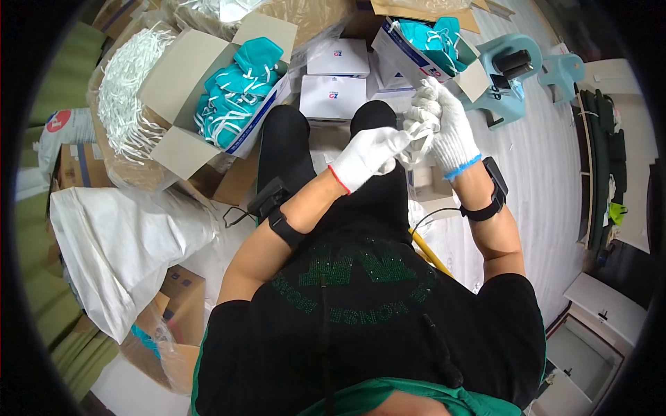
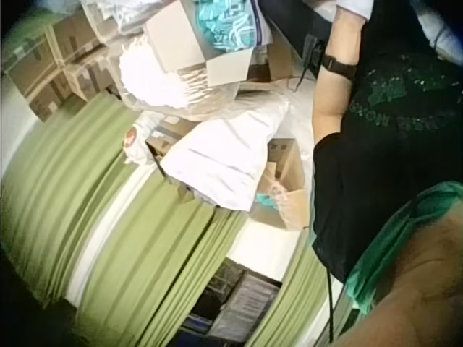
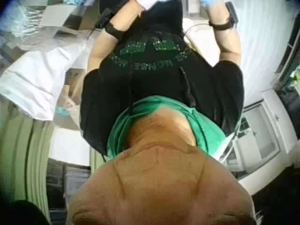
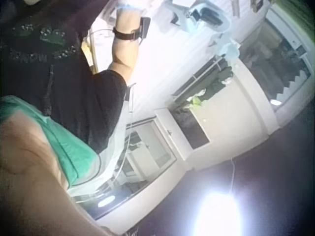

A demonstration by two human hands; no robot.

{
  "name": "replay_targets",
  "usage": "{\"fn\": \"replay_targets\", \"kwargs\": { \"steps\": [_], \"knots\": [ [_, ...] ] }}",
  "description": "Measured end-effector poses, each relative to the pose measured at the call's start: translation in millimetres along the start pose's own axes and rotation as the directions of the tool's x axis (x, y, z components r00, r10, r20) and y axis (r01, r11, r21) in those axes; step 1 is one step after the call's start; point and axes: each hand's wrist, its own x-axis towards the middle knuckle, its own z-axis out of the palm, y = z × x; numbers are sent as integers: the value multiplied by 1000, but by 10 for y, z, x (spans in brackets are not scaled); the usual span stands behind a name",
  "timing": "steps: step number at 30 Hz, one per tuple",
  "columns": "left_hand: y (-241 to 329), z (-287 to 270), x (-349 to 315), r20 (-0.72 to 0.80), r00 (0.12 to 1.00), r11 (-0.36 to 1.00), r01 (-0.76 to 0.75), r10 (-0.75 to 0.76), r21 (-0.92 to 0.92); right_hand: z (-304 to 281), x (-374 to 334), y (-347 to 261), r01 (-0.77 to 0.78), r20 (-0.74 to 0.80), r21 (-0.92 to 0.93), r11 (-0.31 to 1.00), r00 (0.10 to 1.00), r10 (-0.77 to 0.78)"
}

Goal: Assembling medical face masks by attaching elastic straps to the mask bodies.

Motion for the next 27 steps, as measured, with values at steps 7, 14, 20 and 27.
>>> {"fn": "replay_targets", "kwargs": {
  "steps": [7, 14, 20, 27],
  "knots": [
    [148, 263, -73, -231, 775, 564, -189, 588, 804, -63, 75, 53, 16, -54, 40, 999, 998, -14],
    [102, 191, -14, 137, 596, 47, -284, 791, 958, -120, 110, 109, 41, -108, 16, 999, 993, -39],
    [200, 162, -69, -133, 797, 601, -321, 589, 732, -166, 62, 172, 176, -77, -564, 807, 961, -264],
    [373, 82, -266, -231, 953, 948, -126, 197, 291, -103, -199, 219, 279, 277, -960, -31, 959, 62]
  ]
}}
